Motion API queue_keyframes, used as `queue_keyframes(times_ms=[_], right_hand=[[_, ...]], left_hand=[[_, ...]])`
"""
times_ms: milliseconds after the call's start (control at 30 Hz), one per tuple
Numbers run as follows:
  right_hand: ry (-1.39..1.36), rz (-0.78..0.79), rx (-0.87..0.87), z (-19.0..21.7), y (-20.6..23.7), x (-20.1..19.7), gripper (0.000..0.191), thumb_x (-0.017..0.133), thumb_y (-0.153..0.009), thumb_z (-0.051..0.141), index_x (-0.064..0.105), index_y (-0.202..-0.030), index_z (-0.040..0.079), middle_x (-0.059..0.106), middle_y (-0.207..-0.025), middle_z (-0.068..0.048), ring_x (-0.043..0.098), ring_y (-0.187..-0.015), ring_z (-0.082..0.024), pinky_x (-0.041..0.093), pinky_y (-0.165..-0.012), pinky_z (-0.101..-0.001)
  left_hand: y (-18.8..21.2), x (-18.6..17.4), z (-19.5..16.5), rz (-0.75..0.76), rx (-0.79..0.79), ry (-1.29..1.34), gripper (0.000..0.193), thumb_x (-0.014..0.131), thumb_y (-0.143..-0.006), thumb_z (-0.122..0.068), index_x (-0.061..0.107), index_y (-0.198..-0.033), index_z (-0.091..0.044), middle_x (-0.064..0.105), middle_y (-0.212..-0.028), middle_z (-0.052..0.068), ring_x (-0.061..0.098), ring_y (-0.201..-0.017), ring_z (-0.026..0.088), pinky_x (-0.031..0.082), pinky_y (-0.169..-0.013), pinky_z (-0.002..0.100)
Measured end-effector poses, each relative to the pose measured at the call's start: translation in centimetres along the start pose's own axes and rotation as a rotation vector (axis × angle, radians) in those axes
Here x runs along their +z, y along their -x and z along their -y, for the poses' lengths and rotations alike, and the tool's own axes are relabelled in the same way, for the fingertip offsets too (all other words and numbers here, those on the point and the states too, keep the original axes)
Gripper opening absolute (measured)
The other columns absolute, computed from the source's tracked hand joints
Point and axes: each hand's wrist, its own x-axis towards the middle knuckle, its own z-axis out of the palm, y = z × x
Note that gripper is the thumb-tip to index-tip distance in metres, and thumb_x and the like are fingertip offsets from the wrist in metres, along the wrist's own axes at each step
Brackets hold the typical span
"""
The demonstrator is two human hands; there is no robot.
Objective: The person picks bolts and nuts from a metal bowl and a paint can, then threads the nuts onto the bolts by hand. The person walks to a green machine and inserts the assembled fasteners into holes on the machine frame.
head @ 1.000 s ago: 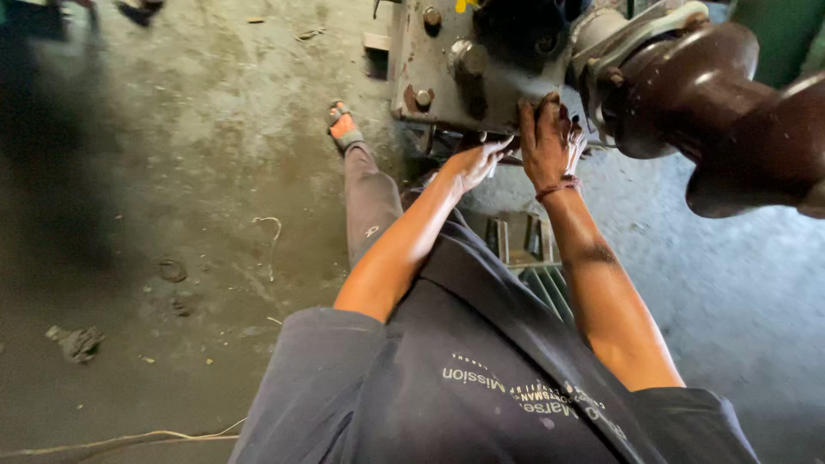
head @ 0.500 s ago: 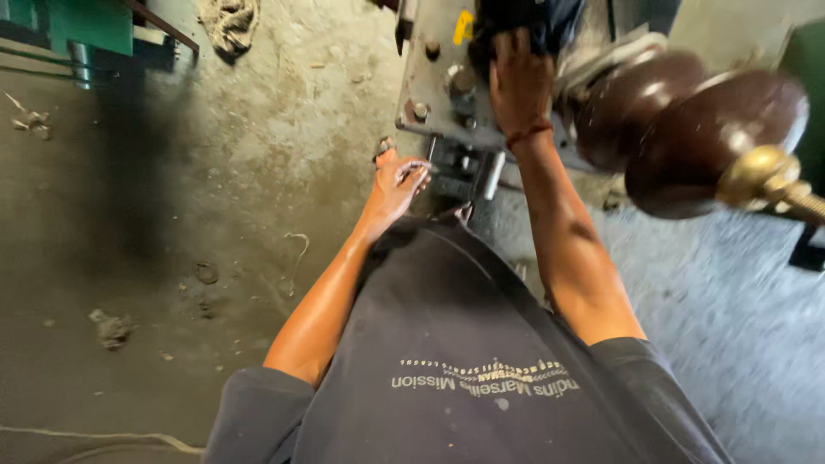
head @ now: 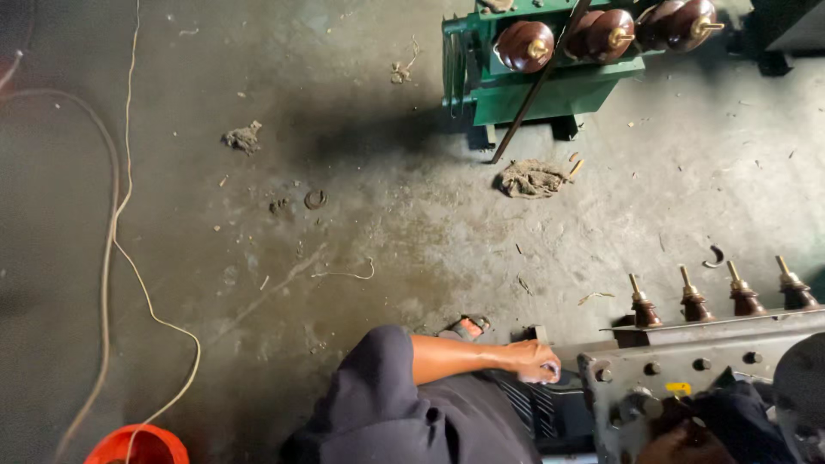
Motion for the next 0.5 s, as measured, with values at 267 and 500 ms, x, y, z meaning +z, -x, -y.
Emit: queue_keyframes(times_ms=[267, 500], right_hand=[[-0.642, 0.017, 0.165, 3.1, 8.1, -3.7, 0.035, 0.076, -0.107, 0.031, 0.067, -0.119, -0.001, 0.064, -0.115, -0.022, 0.064, -0.090, -0.030, 0.050, -0.072, -0.0400], [-0.721, 0.072, 0.036, 3.6, 12.7, -6.4, 0.029, 0.075, -0.108, 0.026, 0.072, -0.116, -0.002, 0.066, -0.116, -0.025, 0.065, -0.095, -0.030, 0.051, -0.071, -0.0388]], left_hand=[[-4.2, 3.3, -4.4, 0.189, -0.287, 1.224, 0.029, 0.053, -0.105, -0.032, 0.070, -0.123, -0.014, 0.076, -0.103, 0.013, 0.075, -0.088, 0.023, 0.064, -0.075, 0.038], [-4.0, 6.5, -2.7, 0.159, -0.280, 1.034, 0.027, 0.070, -0.101, -0.015, 0.074, -0.126, -0.005, 0.075, -0.109, 0.012, 0.069, -0.086, 0.020, 0.058, -0.072, 0.038]])
